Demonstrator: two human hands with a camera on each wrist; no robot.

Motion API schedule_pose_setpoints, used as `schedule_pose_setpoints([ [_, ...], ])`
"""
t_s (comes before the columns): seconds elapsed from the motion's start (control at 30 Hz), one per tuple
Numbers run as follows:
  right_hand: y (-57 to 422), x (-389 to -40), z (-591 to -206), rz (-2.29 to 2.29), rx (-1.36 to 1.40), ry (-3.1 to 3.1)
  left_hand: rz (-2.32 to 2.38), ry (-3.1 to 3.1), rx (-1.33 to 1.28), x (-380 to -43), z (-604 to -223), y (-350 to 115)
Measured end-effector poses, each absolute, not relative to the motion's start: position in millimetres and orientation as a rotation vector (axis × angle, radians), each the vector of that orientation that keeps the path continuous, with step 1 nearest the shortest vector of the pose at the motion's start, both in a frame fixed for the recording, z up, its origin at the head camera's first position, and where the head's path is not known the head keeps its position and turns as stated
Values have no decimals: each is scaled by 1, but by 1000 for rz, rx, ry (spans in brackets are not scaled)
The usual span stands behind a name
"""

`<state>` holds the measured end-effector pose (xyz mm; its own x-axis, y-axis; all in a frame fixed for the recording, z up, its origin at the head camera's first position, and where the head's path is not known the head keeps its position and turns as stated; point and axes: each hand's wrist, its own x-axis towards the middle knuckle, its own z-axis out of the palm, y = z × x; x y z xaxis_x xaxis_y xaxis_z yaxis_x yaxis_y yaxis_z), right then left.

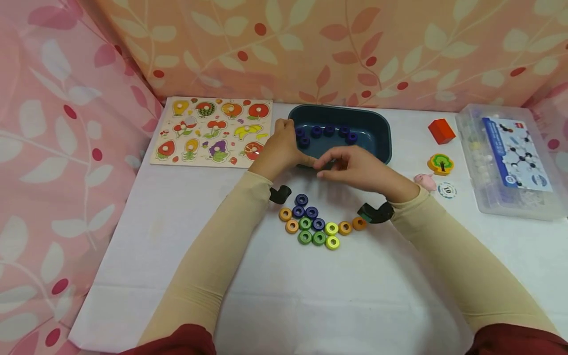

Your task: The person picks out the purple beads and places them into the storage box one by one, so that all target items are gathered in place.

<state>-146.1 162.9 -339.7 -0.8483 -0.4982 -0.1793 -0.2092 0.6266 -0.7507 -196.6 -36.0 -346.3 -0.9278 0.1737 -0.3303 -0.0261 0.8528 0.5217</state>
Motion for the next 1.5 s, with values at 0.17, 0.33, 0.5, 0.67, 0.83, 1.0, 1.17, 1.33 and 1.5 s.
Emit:
schedule_pose_setpoints([
  [0.17,153,-125,-366,-1003,-668,2388,729,2667,101,-199,-345,-37],
  [0.33,141,-132,-389,-1000,-711,2304,718,2679,106,-201,-345,-38],
  [0.5,135,-139,-397,-1011,-711,2217,711,2680,118,-202,-344,-37],
  [0.67,136,-138,-389,-956,-741,2258,712,2675,111,-202,-343,-37],
  [0.83,154,-139,-354,-945,-738,2363,732,2662,103,-201,-342,-36],
  [1.0,176,-164,-324,-1000,-575,2548,755,2658,113,-199,-342,-37],
  [1.17,181,-200,-324,-959,-448,2658,760,2643,97,-196,-342,-38],
  [1.33,175,-223,-338,-906,-440,2624,760,2634,90,-197,-346,-37],
  [1.5,170,-235,-344,-915,-400,2568,756,2636,87,-198,-348,-37],
])
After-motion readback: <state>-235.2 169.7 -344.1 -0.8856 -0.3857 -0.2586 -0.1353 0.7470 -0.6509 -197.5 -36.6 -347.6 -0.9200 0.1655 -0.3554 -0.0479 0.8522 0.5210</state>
